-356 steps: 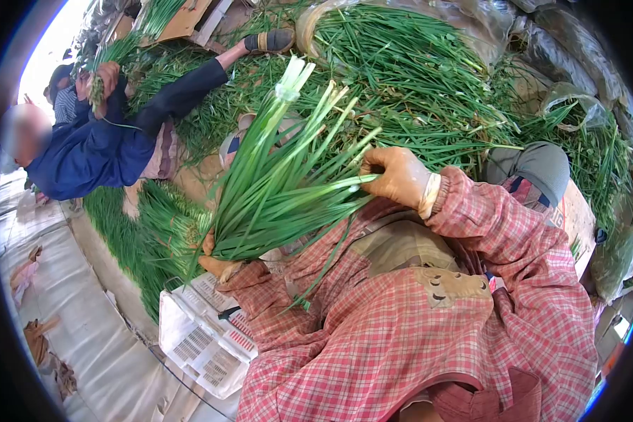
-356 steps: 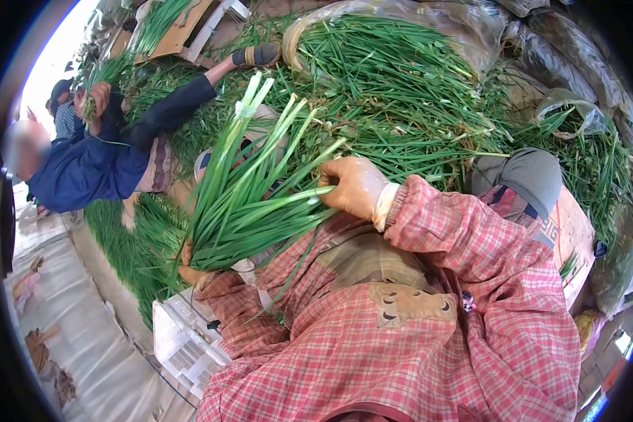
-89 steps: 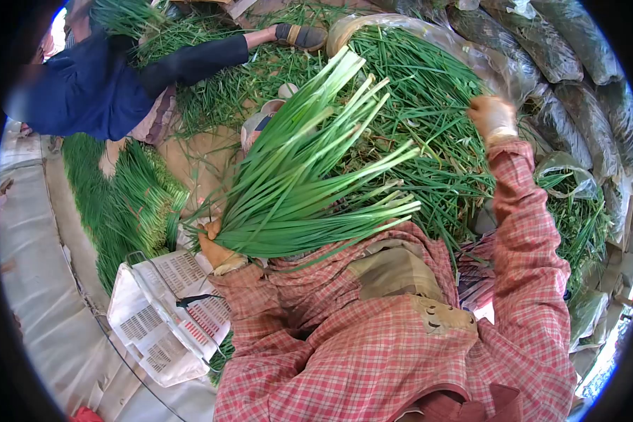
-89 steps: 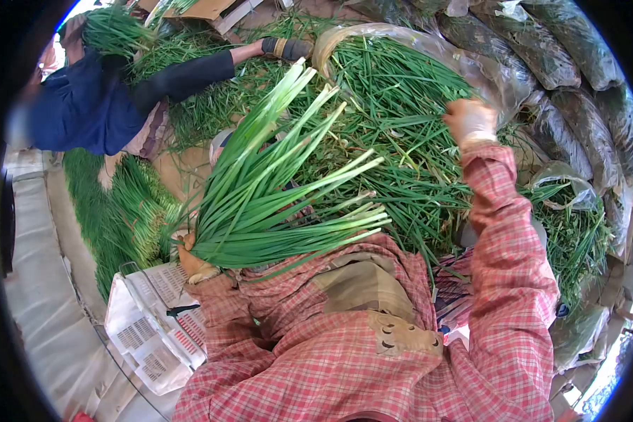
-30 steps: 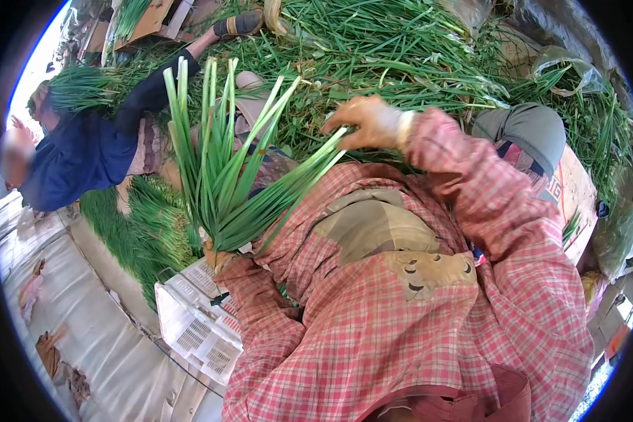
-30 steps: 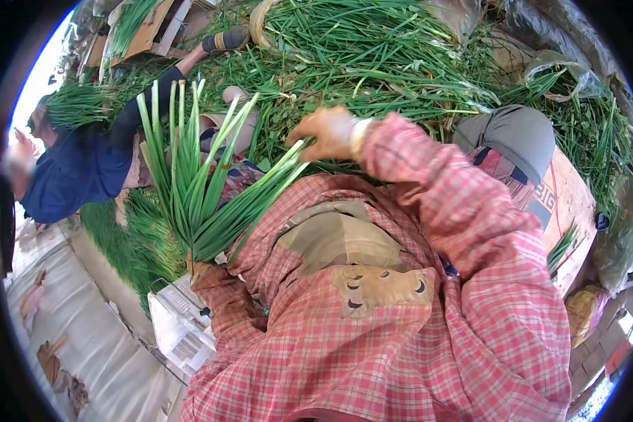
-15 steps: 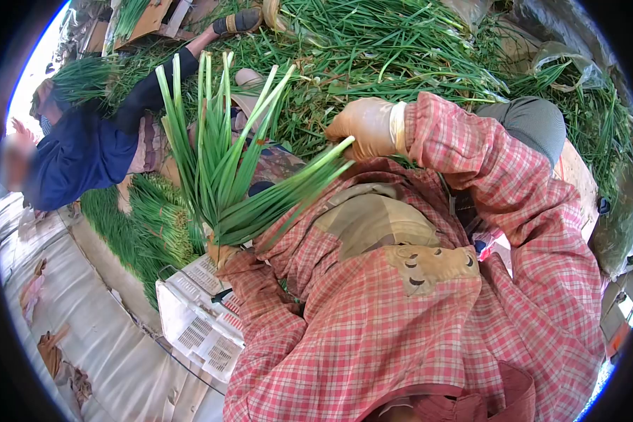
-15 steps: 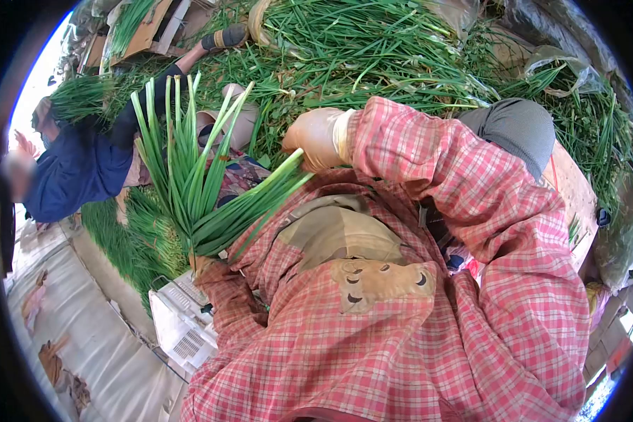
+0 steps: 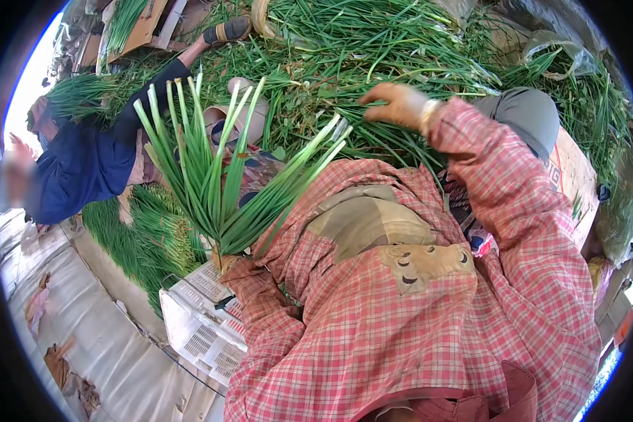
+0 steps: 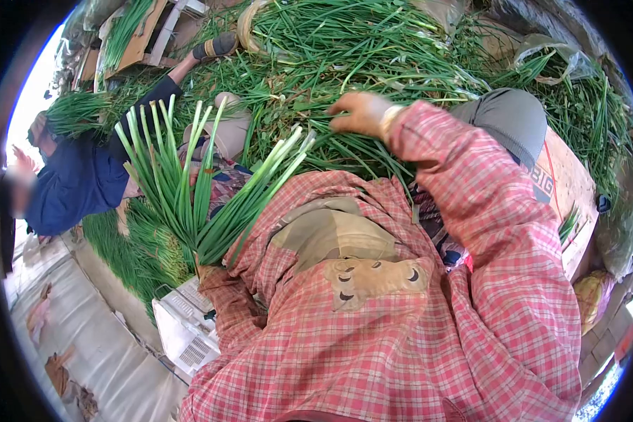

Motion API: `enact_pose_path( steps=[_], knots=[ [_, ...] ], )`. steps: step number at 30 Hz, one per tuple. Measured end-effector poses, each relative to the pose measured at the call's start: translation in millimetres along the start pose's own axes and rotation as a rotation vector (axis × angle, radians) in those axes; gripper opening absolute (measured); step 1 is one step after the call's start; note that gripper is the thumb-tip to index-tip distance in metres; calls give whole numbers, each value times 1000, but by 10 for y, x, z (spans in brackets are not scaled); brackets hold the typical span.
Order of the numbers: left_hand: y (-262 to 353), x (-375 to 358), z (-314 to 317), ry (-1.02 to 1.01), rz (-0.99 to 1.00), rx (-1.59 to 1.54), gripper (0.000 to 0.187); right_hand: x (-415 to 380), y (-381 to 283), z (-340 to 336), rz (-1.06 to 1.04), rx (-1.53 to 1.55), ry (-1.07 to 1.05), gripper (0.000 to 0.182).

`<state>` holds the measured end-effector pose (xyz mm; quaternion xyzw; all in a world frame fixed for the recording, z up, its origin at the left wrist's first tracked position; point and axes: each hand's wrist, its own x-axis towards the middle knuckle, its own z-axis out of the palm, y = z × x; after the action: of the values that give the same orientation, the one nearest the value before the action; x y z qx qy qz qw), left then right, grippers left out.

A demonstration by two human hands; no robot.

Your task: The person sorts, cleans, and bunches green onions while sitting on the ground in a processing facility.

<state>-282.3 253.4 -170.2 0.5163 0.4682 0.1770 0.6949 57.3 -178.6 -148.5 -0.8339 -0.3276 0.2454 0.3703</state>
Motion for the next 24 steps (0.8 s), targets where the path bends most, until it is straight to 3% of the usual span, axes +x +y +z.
enact_pose_path(
  steps=[2, 4, 6, 8, 9, 11, 13, 14, 18, 20, 22, 24],
  knots=[
    [36, -1, 26, -2, 0, 12, 30, 71, -72, 466, -236, 208, -24, 66],
    [46, 14, 44, 1, 0, 19, 30, 75, -407, 607, 51, 732, -187, 57],
    [32, -5, 43, 9, -8, 25, 29, 169, -263, 736, 115, 1113, -282, 45],
    [14, -16, 52, 13, -15, 26, 29, 118, -120, 534, 147, 838, -309, 26],
    [4, -27, 51, 11, -18, 36, 29, 69, -76, 390, 62, 721, -210, 17],
    [-9, -30, 72, 12, -23, 34, 28, 67, 132, 53, -116, 371, 75, 18],
    [-13, -40, 75, 12, -30, 44, 28, -5, 234, -390, 171, -53, 262, 18],
    [-13, -44, 79, 13, -30, 47, 28, -32, 234, -594, 268, -256, 243, 18],
    [16, -48, 84, 15, -24, 54, 27, 43, 80, -167, 5, -109, 156, 43],
    [17, -51, 98, 16, -24, 58, 26, 169, 5, 257, -223, 273, 64, 60],
    [8, -56, 95, 19, -25, 61, 26, 253, -166, 531, 14, 627, -185, 69],
    [-5, -64, 102, 27, -29, 58, 26, 493, 49, 1207, -134, 1052, -267, 72]
  ],
)
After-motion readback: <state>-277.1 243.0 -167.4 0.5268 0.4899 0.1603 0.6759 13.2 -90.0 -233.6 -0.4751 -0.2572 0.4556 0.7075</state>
